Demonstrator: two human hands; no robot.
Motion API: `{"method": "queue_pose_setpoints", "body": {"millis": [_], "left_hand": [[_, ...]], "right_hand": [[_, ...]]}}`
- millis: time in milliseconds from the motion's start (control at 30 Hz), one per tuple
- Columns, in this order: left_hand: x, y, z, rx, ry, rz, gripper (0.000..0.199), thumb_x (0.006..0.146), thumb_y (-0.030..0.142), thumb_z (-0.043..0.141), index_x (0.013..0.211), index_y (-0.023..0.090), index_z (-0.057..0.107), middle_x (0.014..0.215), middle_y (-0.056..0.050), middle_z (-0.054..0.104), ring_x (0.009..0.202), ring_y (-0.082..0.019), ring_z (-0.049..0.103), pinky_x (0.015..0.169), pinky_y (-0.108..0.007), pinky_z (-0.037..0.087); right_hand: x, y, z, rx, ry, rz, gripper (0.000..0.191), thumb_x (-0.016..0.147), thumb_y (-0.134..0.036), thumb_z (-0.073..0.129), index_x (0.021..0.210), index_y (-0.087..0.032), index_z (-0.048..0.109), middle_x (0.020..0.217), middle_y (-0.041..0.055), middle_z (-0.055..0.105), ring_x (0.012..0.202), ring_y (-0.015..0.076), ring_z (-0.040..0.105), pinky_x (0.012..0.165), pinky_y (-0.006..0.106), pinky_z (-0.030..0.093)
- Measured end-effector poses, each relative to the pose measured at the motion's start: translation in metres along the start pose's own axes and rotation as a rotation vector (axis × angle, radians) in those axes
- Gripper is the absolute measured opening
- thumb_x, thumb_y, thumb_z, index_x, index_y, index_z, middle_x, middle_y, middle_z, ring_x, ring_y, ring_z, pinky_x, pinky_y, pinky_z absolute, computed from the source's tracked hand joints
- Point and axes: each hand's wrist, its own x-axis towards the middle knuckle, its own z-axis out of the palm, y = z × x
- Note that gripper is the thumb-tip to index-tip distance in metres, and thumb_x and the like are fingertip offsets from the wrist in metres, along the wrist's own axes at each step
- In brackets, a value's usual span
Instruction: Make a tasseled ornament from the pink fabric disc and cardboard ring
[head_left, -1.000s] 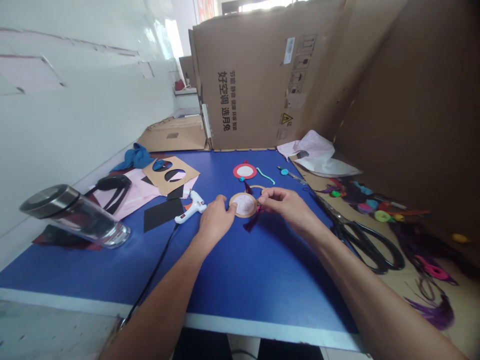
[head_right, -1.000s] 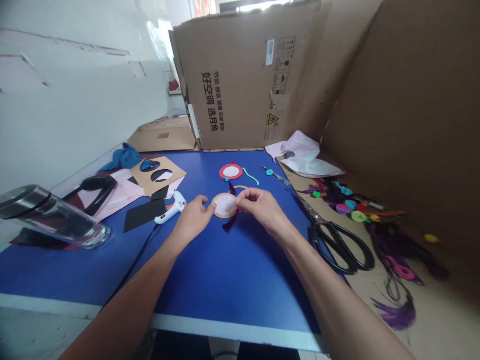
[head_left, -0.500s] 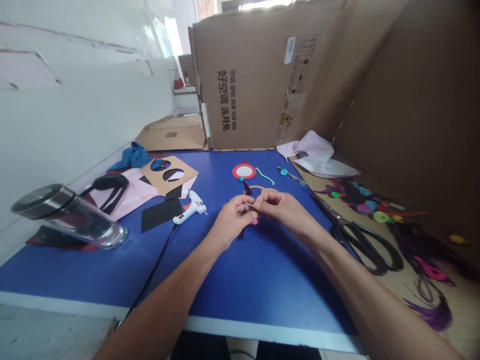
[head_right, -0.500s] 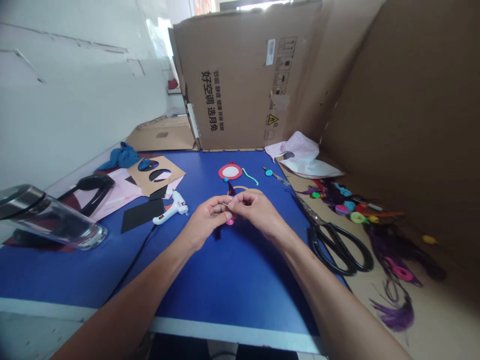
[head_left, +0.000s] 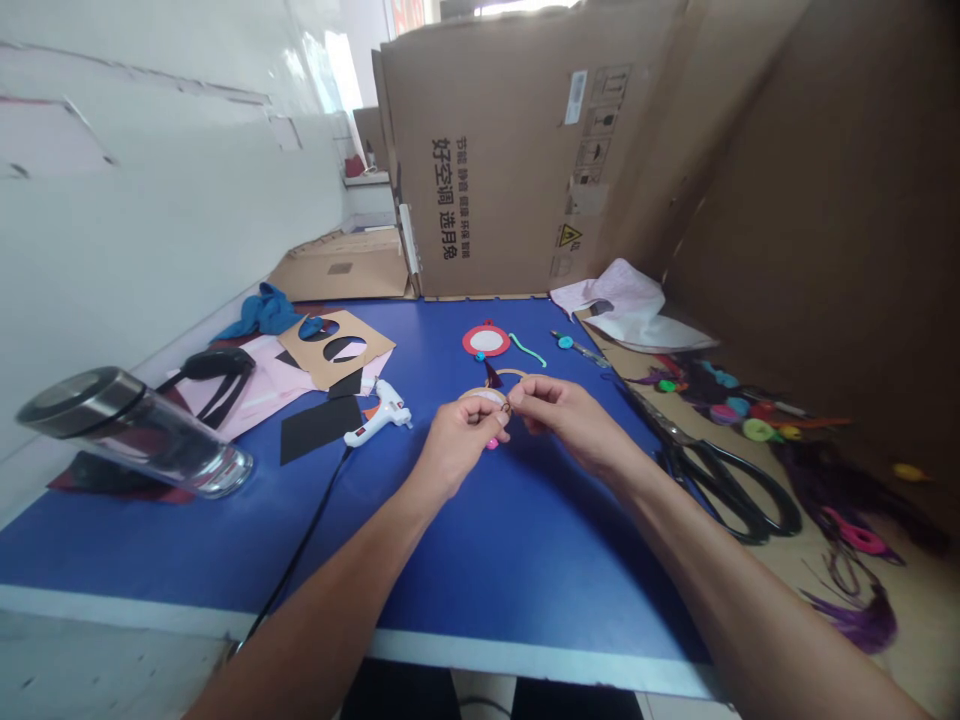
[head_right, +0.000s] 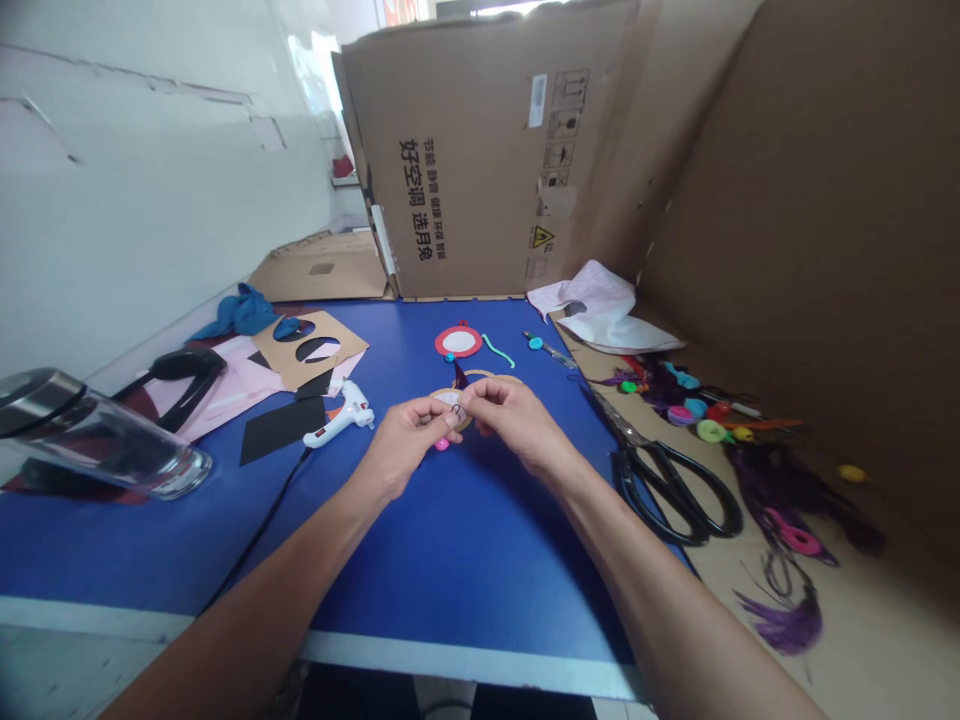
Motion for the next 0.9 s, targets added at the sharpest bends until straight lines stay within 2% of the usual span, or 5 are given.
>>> {"method": "queue_pose_setpoints", "body": {"millis": [233,433,700,833,900], "left_hand": [[0.0010,-0.0029,-0.0005,0.040,0.007,-0.010,0.012,0.083,0.027,0.080,0.076,0.018,0.074,0.073,-0.003,0.071,0.068,-0.016,0.069,0.063,-0.026,0.047],[0.0009,-0.0026,-0.0010,0.064,-0.004,-0.011,0.014,0.084,0.028,0.080,0.075,0.019,0.074,0.069,-0.002,0.069,0.064,-0.014,0.064,0.063,-0.025,0.046],[-0.0014,0.0020,0.0005,0.096,-0.022,0.004,0.015,0.085,0.032,0.078,0.077,0.019,0.076,0.069,-0.003,0.070,0.063,-0.014,0.060,0.064,-0.026,0.046],[-0.0003,0.0031,0.0003,0.017,-0.045,-0.048,0.030,0.092,0.041,0.069,0.075,0.017,0.077,0.069,-0.006,0.070,0.062,-0.014,0.058,0.063,-0.027,0.045],[-0.0001,0.0031,0.0000,-0.007,-0.056,-0.082,0.032,0.091,0.042,0.069,0.071,0.017,0.076,0.067,-0.006,0.070,0.061,-0.013,0.057,0.063,-0.027,0.044]], "right_hand": [[0.0004,-0.0022,-0.0089,-0.155,0.029,-0.074,0.032,0.083,-0.052,0.076,0.083,-0.020,0.074,0.081,0.0020,0.070,0.070,0.0149,0.054,0.067,0.029,0.042],[-0.0006,-0.0050,-0.0065,-0.319,-0.007,-0.137,0.030,0.088,-0.049,0.071,0.080,-0.021,0.075,0.080,0.0028,0.072,0.073,0.0176,0.057,0.068,0.030,0.043],[0.0003,-0.0024,-0.0041,-0.361,0.013,-0.208,0.034,0.090,-0.050,0.068,0.071,-0.022,0.070,0.072,0.0016,0.065,0.070,0.0177,0.053,0.066,0.030,0.040],[-0.0007,-0.0050,-0.0052,-0.339,-0.006,-0.198,0.033,0.091,-0.049,0.066,0.074,-0.021,0.070,0.075,0.0025,0.068,0.072,0.0181,0.054,0.069,0.031,0.041],[-0.0008,-0.0054,-0.0057,-0.346,-0.003,-0.197,0.034,0.091,-0.050,0.066,0.073,-0.021,0.070,0.075,0.0026,0.067,0.072,0.0181,0.054,0.068,0.031,0.040]]}}
